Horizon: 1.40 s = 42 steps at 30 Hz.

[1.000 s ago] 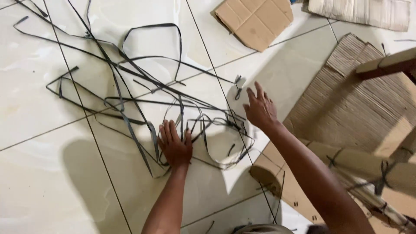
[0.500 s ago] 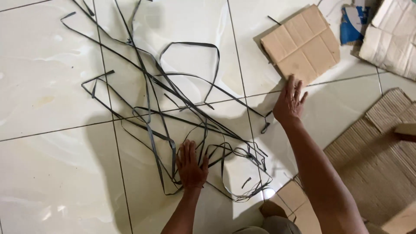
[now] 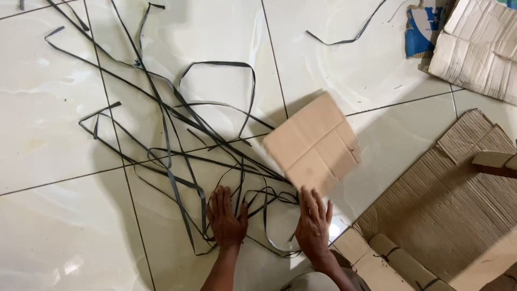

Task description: Packaging a wooden chair leg with cardboard and plastic ties for protection

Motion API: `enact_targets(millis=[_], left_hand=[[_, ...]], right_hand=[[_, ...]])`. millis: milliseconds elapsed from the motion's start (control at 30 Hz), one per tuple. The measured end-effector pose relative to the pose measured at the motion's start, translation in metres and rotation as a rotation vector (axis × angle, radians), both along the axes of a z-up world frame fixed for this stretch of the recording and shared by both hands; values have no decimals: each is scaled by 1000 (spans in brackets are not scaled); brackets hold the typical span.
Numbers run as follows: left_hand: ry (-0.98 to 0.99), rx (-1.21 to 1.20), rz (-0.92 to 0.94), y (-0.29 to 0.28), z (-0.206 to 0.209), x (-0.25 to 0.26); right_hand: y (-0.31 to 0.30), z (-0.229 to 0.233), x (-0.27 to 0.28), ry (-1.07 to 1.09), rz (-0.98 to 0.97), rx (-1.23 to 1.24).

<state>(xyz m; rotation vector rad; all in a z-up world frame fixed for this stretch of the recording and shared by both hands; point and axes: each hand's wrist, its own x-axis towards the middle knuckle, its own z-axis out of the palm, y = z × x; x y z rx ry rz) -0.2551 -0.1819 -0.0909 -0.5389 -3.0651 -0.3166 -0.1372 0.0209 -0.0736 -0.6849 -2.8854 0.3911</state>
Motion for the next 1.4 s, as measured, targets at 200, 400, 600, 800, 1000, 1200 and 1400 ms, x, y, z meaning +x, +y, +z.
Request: enact_targets(millis=[200,400,600,800,1000,1200,1400], left_hand=[[12,-9,-1,0,-1,2],[12,-1,-22,-1,-6,-2],[-54,-42,19,-3,-11,1],[-56,-13,-2,-6,-8,2],[4,-4,-33,1,-2,-3],[14,-10,-57,-6,-11,0],[41,51,-71,-4,-4,-1]], right_hand=[[88,-8,-76,352,23,-137],[216,-79,-230,86,-132,-181],[291,-112,-315,-131,-59,-14],[291,-55,-312,-404,-5,-68],[256,-64,-249,-183,-34,-216],[163,-39,-118,257,-111,-247],[72,18,6,384,-296,-271]])
